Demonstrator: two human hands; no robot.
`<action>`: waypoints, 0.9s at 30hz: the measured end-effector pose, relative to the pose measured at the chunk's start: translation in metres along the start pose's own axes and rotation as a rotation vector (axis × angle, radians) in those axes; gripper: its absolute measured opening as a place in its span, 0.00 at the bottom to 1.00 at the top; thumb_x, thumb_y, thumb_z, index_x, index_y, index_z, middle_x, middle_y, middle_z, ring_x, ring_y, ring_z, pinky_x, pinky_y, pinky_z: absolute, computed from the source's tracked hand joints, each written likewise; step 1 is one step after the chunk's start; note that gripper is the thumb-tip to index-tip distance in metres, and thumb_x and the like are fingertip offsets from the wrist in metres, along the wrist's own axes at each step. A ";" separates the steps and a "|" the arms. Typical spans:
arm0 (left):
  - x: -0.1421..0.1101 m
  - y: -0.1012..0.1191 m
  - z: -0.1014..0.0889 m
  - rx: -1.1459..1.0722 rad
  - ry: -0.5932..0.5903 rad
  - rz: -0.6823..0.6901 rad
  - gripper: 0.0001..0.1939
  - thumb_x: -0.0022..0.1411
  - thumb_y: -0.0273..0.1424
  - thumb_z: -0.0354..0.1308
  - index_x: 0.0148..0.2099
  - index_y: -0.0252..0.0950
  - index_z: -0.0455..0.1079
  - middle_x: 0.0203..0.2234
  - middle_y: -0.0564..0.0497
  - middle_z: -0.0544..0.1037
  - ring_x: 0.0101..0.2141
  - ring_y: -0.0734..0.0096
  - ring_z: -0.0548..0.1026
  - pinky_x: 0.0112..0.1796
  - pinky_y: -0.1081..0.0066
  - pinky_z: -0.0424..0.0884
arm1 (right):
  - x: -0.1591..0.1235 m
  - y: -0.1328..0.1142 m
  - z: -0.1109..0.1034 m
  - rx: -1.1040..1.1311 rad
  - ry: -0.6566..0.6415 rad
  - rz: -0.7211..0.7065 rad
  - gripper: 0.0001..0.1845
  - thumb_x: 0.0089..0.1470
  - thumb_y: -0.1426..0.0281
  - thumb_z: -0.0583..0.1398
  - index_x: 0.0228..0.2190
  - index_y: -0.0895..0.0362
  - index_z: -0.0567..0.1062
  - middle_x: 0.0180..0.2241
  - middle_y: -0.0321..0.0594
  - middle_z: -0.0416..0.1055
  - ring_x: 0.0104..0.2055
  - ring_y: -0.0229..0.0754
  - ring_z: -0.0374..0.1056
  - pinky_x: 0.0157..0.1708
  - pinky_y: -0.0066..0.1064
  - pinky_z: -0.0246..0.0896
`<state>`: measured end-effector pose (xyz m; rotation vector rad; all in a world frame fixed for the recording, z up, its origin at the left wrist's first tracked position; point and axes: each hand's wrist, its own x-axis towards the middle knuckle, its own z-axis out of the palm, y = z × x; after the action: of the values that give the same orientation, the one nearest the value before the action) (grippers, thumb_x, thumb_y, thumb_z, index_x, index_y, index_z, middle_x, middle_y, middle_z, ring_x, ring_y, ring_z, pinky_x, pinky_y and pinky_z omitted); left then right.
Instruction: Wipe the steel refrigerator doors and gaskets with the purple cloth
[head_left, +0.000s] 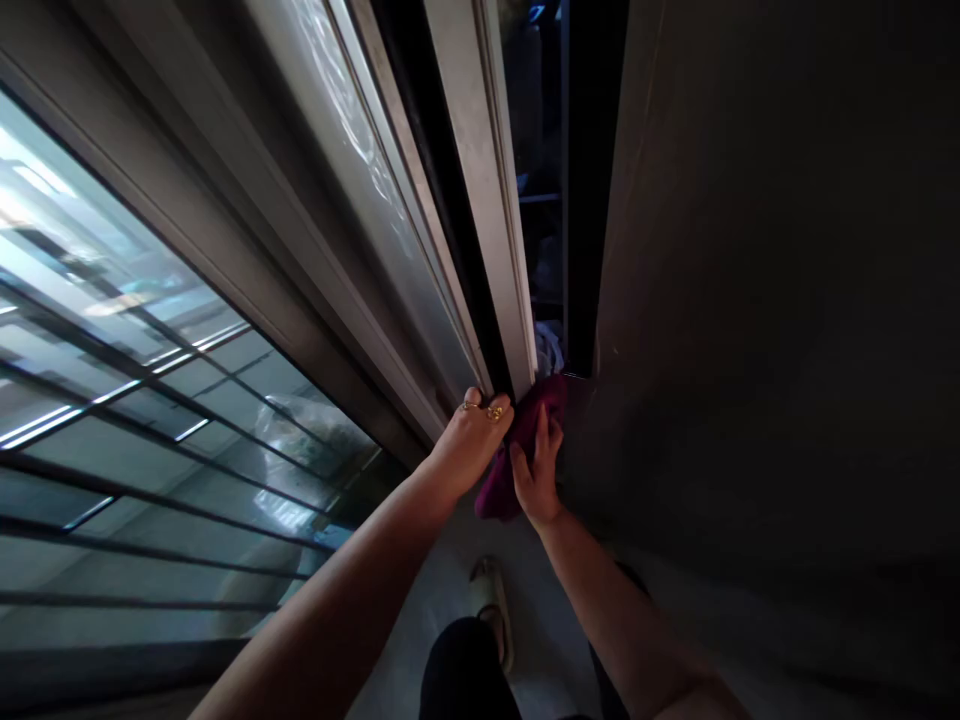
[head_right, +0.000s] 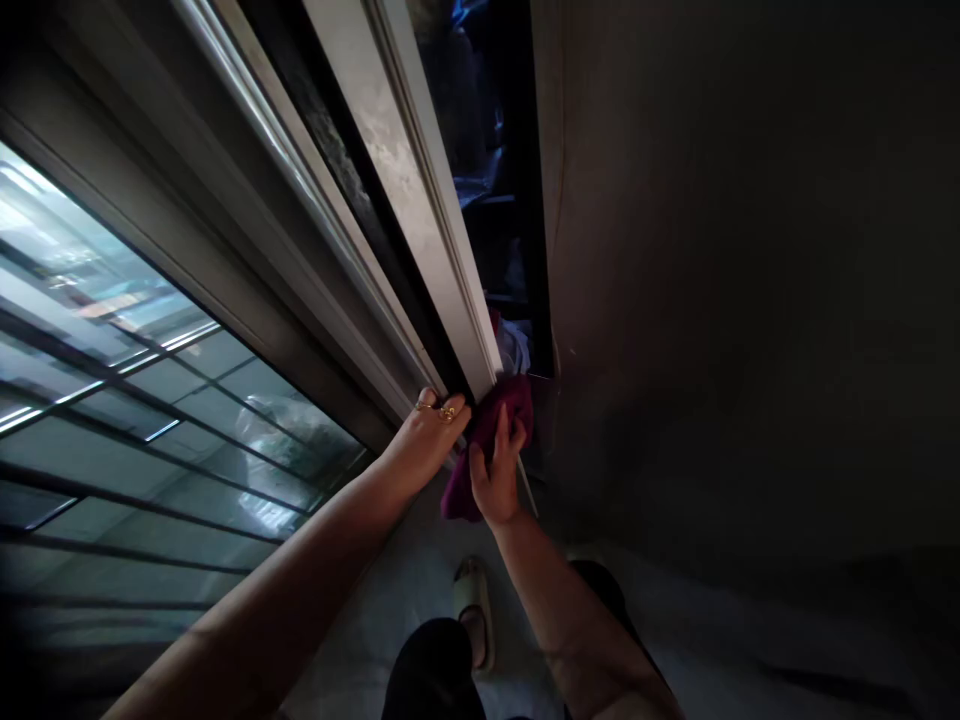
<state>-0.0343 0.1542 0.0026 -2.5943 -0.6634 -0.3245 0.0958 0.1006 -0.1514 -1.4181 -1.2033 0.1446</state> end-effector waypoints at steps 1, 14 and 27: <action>0.000 0.000 0.000 -0.003 0.003 -0.007 0.13 0.77 0.21 0.51 0.41 0.37 0.75 0.40 0.47 0.77 0.36 0.61 0.71 0.46 0.60 0.68 | 0.010 -0.010 -0.001 -0.005 0.018 -0.043 0.40 0.72 0.55 0.54 0.77 0.51 0.50 0.73 0.56 0.54 0.76 0.57 0.55 0.72 0.63 0.59; -0.010 -0.010 0.003 0.079 0.145 0.084 0.10 0.74 0.20 0.55 0.40 0.34 0.76 0.38 0.45 0.79 0.34 0.59 0.71 0.40 0.57 0.65 | -0.041 0.073 0.060 -0.241 0.137 -0.111 0.40 0.69 0.52 0.55 0.71 0.64 0.56 0.74 0.72 0.45 0.78 0.75 0.47 0.68 0.76 0.58; -0.025 -0.016 0.023 0.072 0.206 0.089 0.16 0.69 0.15 0.59 0.54 0.31 0.79 0.47 0.42 0.85 0.40 0.53 0.81 0.36 0.53 0.68 | -0.147 0.221 0.070 -0.321 0.032 0.278 0.47 0.56 0.30 0.57 0.55 0.58 0.70 0.60 0.64 0.65 0.66 0.74 0.63 0.59 0.67 0.71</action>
<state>-0.0607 0.1676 -0.0202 -2.4701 -0.4767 -0.5216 0.1039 0.0979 -0.4258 -1.8612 -1.0289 0.1236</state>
